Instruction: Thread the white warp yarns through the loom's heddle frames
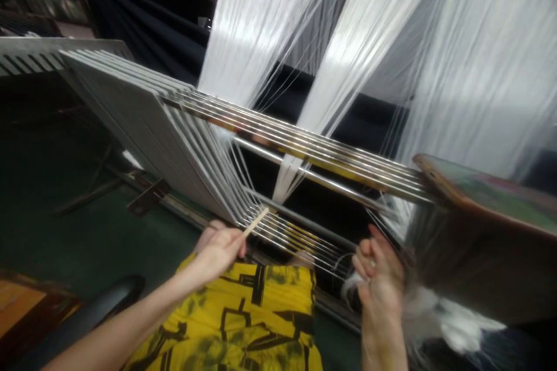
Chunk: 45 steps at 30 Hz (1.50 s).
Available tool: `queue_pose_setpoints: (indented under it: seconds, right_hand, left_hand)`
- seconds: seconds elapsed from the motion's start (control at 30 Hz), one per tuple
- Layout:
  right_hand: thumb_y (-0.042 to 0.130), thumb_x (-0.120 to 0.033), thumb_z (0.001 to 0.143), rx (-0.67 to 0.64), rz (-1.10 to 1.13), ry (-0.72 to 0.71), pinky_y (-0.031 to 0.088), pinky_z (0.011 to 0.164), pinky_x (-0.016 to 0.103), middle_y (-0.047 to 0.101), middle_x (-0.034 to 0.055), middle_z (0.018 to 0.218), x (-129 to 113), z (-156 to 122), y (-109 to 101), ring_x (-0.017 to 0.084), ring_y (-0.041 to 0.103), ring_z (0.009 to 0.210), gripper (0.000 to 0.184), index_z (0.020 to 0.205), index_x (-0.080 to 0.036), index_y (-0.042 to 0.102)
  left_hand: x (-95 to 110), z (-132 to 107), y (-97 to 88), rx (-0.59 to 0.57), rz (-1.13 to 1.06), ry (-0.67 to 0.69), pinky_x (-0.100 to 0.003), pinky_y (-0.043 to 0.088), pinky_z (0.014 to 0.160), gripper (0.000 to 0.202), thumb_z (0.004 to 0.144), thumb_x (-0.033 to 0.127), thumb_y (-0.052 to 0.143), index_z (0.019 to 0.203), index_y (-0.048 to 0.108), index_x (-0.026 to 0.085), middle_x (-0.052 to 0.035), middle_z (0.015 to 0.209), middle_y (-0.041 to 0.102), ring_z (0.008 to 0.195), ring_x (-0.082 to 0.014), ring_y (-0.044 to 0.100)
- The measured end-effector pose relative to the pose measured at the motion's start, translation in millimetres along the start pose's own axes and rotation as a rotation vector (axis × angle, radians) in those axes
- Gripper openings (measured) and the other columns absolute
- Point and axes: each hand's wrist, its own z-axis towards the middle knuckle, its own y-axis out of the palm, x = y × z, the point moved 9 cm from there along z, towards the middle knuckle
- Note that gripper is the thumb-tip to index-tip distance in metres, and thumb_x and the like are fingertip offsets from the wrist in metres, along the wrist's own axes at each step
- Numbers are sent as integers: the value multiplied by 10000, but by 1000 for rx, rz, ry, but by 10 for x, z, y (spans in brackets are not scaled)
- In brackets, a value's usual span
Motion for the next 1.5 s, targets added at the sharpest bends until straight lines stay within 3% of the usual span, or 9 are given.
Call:
queue_pose_setpoints:
  seconds: [0.13, 0.23, 0.37, 0.47, 0.57, 0.7, 0.93, 1.23, 1.5]
  right_hand:
    - [473, -370, 860, -378, -265, -148, 353, 348, 168, 559, -35, 582, -86, -223, 704, 59, 411, 355, 269, 1006, -190, 609]
    - [488, -265, 854, -438, -376, -248, 501, 681, 267, 659, 43, 824, -224, -288, 1056, 153, 615, 747, 204, 944, -192, 656]
    - [402, -173, 873, -511, -606, -486, 436, 901, 304, 632, 76, 1075, -531, -259, 1353, 180, 580, 995, 282, 1034, -182, 632]
    - [411, -189, 863, -459, -584, -498, 466, 847, 289, 674, 54, 990, -670, -106, 1295, 174, 615, 913, 273, 996, -191, 650]
    - [403, -231, 862, -293, -539, -446, 466, 814, 323, 701, 46, 814, -723, 92, 1102, 188, 629, 801, 279, 835, -195, 678]
    - [473, -275, 818, -310, -483, -392, 485, 690, 267, 689, 13, 682, -639, 217, 1206, 158, 622, 645, 236, 703, -209, 668]
    - [481, -390, 755, -282, -374, -176, 306, 342, 190, 337, -54, 272, -430, 420, 1403, 58, 322, 265, 505, 301, -209, 352]
    - [496, -425, 721, -165, -264, -127, 236, 328, 192, 318, -67, 289, -464, 358, 1147, 46, 268, 276, 476, 333, -224, 309]
    - [549, -412, 714, -276, -268, -83, 272, 330, 176, 363, -50, 275, -414, 360, 1366, 51, 329, 274, 482, 311, -193, 402]
  left_hand:
    - [329, 24, 413, -139, -27, 62, -210, 326, 422, 436, 823, 425, 351, 527, 567, 189, 26, 394, 459, 386, -114, 435]
    - [573, 108, 397, -84, 1, 143, -216, 366, 498, 309, 753, 444, 487, 780, 641, 177, 15, 516, 556, 507, -133, 502]
    - [964, 176, 574, -359, 42, 394, -225, 400, 486, 300, 652, 224, 535, 924, 657, 185, -3, 611, 642, 512, -152, 550]
    - [1198, 312, 455, -303, 120, 529, -244, 451, 639, 341, 631, 145, 494, 916, 672, 200, -43, 805, 693, 694, -182, 612]
    - [1455, 517, 54, 45, 208, 645, -251, 450, 737, 353, 721, 168, 419, 998, 636, 198, -36, 852, 685, 771, -155, 610]
    - [1603, 737, -351, 378, 230, 619, -255, 431, 583, 289, 783, 237, 368, 637, 611, 184, -29, 588, 603, 571, -142, 547]
    - [1518, 827, -489, 515, 207, 549, -232, 336, 424, 395, 808, 296, 392, 427, 426, 199, 16, 396, 430, 390, -104, 424]
    - [1588, 657, -441, 563, 403, 683, -264, 336, 507, 272, 772, 244, 417, 591, 612, 187, -26, 496, 511, 503, -151, 465]
    - [1597, 654, -426, 590, 488, 660, -265, 326, 494, 322, 799, 234, 378, 590, 616, 177, -19, 462, 481, 468, -149, 442]
